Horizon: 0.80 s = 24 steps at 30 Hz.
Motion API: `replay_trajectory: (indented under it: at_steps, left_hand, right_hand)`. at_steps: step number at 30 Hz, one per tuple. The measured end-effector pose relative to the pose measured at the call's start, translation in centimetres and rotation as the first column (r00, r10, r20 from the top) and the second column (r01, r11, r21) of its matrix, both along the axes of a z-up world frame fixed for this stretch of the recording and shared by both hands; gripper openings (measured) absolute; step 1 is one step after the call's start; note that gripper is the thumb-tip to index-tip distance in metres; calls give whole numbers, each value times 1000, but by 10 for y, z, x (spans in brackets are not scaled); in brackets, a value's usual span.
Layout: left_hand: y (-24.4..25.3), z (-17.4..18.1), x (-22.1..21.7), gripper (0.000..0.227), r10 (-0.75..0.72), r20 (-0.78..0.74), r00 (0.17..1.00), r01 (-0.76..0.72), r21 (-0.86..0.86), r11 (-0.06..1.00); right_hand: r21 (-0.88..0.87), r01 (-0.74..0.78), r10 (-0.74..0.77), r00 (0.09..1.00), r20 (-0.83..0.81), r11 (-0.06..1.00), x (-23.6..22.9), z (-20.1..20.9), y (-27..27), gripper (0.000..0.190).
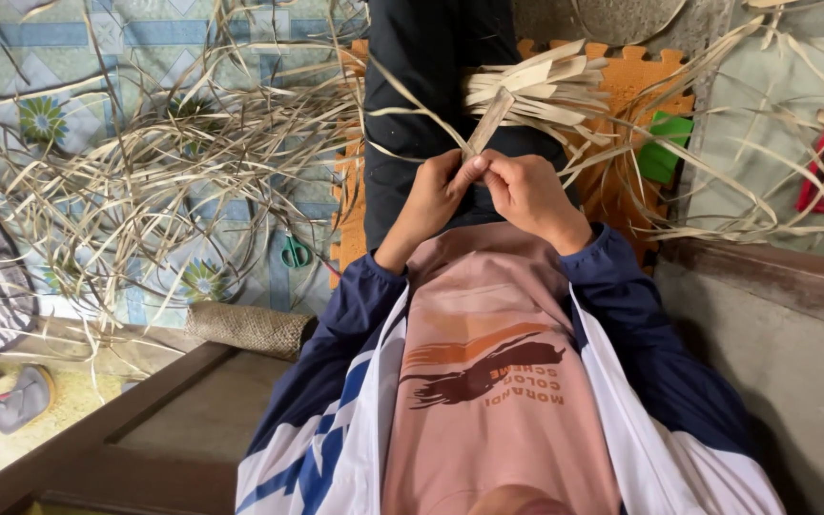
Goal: Stripping thin fibers from bamboo stalks to prepare them for weaving or other uses.
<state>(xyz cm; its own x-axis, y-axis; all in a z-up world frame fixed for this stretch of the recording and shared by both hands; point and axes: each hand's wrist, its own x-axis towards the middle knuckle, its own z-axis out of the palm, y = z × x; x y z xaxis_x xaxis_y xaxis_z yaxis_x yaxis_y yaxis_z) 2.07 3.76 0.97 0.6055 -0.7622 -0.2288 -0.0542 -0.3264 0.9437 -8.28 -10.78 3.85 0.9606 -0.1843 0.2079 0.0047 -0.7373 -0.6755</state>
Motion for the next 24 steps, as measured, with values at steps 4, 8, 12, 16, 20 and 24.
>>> replay_trajectory:
  at_steps: [4, 8, 12, 16, 20, 24]
  left_hand:
    - [3, -5, -6, 47, 42, -294, 955, -106, -205, 973]
    - [12, -20, -11, 49, 18, -568, 823, -234, -309, 922]
    - [30, 23, 4, 53, -22, -728, 686, -308, -317, 897]
    - [58, 63, 38, 56, -23, -787, 616, -353, -303, 885]
    - [87, 111, 80, 45, -31, -674, 738, -348, -420, 838]
    - [160, 82, 154, 45, -382, -812, 441, -472, -572, 670]
  right_hand:
    - [245, 26, -28, 1000, 7, 969, -3, -4, -2, 34]
    - [276, 36, -46, 998, 32, 961, -9, -3, -8, 46]
    - [153, 67, -73, 997, 30, 986, -21, -21, -29, 45]
    - [-2, 145, -144, 988, 48, 989, -34, -41, -58, 45]
    - [-41, 215, -211, 974, 80, 976, -53, -98, -102, 42]
    - [-133, 301, -294, 953, 70, 944, -81, -109, -147, 40]
